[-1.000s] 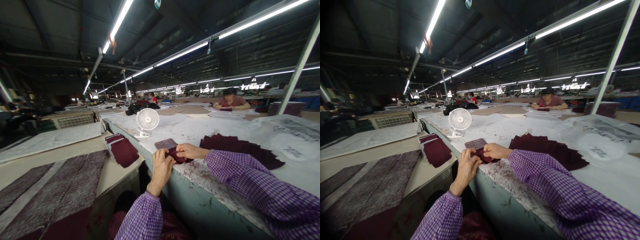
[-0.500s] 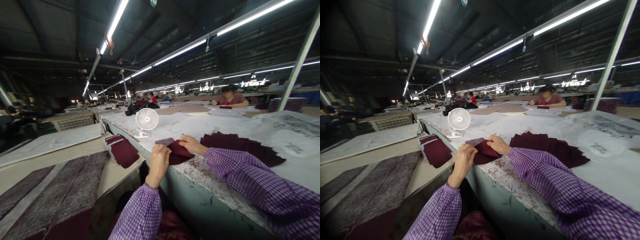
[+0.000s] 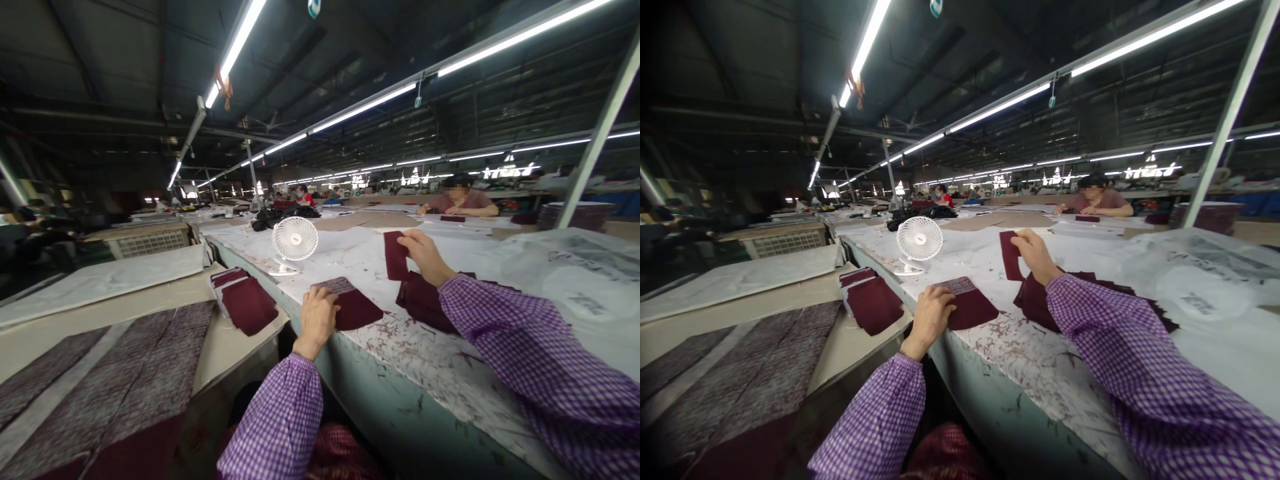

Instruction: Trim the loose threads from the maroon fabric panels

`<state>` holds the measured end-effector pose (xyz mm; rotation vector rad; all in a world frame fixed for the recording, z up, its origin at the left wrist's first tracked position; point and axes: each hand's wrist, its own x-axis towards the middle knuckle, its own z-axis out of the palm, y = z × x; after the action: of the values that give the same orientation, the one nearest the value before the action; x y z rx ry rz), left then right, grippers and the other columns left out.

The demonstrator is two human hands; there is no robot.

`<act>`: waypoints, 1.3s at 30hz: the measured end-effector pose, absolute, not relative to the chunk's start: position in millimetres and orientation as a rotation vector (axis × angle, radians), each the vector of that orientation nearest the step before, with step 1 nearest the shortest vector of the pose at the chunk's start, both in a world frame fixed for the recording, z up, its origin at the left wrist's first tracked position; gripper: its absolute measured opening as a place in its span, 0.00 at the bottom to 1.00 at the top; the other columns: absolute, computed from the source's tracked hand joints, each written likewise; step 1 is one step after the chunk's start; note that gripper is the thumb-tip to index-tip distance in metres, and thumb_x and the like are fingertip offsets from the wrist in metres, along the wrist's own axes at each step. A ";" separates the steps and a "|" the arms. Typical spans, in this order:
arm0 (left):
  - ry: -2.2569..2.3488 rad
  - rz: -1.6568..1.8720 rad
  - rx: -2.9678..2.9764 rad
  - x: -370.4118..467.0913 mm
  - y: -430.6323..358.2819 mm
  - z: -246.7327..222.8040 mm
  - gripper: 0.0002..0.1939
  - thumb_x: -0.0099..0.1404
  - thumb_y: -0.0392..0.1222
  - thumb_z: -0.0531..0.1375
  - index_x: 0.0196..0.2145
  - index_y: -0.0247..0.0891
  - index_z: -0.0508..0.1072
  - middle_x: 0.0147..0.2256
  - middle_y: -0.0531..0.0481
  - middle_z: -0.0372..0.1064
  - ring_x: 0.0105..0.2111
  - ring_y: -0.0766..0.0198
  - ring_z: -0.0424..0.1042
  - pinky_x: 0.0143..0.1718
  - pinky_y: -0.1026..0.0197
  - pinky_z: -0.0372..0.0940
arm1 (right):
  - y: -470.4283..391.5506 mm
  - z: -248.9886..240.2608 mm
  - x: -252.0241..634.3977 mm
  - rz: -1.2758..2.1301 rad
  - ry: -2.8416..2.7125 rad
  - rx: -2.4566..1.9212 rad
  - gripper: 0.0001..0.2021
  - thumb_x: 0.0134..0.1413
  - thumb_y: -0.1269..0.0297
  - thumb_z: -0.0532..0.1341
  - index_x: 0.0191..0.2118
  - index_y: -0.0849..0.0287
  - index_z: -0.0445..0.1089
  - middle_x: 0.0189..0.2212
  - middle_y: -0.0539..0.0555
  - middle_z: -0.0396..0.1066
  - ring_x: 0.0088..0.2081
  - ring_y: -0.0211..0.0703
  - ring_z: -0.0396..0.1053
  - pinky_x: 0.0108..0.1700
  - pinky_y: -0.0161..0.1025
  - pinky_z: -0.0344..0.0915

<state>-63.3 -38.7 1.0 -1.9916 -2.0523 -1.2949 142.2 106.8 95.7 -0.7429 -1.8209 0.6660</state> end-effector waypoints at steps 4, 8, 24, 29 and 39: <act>-2.060 -2.615 -1.820 -47.3 -58.4 6.2 0.26 0.63 0.59 0.50 0.47 0.34 0.66 0.41 0.39 0.70 0.35 0.58 0.72 0.33 0.57 0.69 | 52.7 92.0 119.7 0.866 -2.401 -0.447 0.09 0.49 0.59 0.58 0.32 0.60 0.64 0.24 0.47 0.63 0.26 0.34 0.59 0.29 0.33 0.56; -2.160 -3.072 -1.562 -42.5 -71.9 2.4 0.27 0.56 0.50 0.62 0.49 0.36 0.62 0.36 0.45 0.70 0.25 0.65 0.70 0.21 0.65 0.66 | 24.0 86.2 104.8 1.136 -2.899 -0.189 0.11 0.49 0.60 0.61 0.35 0.62 0.69 0.28 0.50 0.69 0.30 0.36 0.65 0.34 0.35 0.61; -1.949 -3.054 -1.798 -73.5 -89.1 -6.6 0.27 0.50 0.42 0.63 0.49 0.36 0.67 0.34 0.48 0.73 0.28 0.67 0.71 0.29 0.63 0.67 | 48.9 69.7 116.3 1.737 -2.265 -0.637 0.31 0.40 0.66 0.67 0.53 0.60 0.60 0.42 0.57 0.71 0.38 0.43 0.71 0.38 0.39 0.69; -2.233 -2.529 -2.083 -79.1 -72.6 13.3 0.26 0.58 0.57 0.57 0.42 0.30 0.73 0.28 0.45 0.72 0.27 0.65 0.70 0.28 0.63 0.66 | 52.8 59.6 127.9 1.799 -2.267 -0.706 0.32 0.39 0.69 0.66 0.53 0.60 0.59 0.41 0.57 0.72 0.33 0.41 0.72 0.33 0.36 0.69; -2.295 -1.505 -2.303 -53.6 -23.8 28.7 0.11 0.57 0.44 0.61 0.36 0.37 0.77 0.33 0.48 0.76 0.34 0.59 0.73 0.36 0.61 0.65 | 67.7 40.8 126.3 1.556 -2.432 -0.654 0.35 0.39 0.71 0.64 0.57 0.61 0.56 0.37 0.53 0.71 0.34 0.40 0.70 0.33 0.35 0.67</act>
<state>-53.6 -23.8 28.7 -2.3028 -2.2945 -1.5051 126.3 67.7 40.8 -0.6540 -2.4324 1.5556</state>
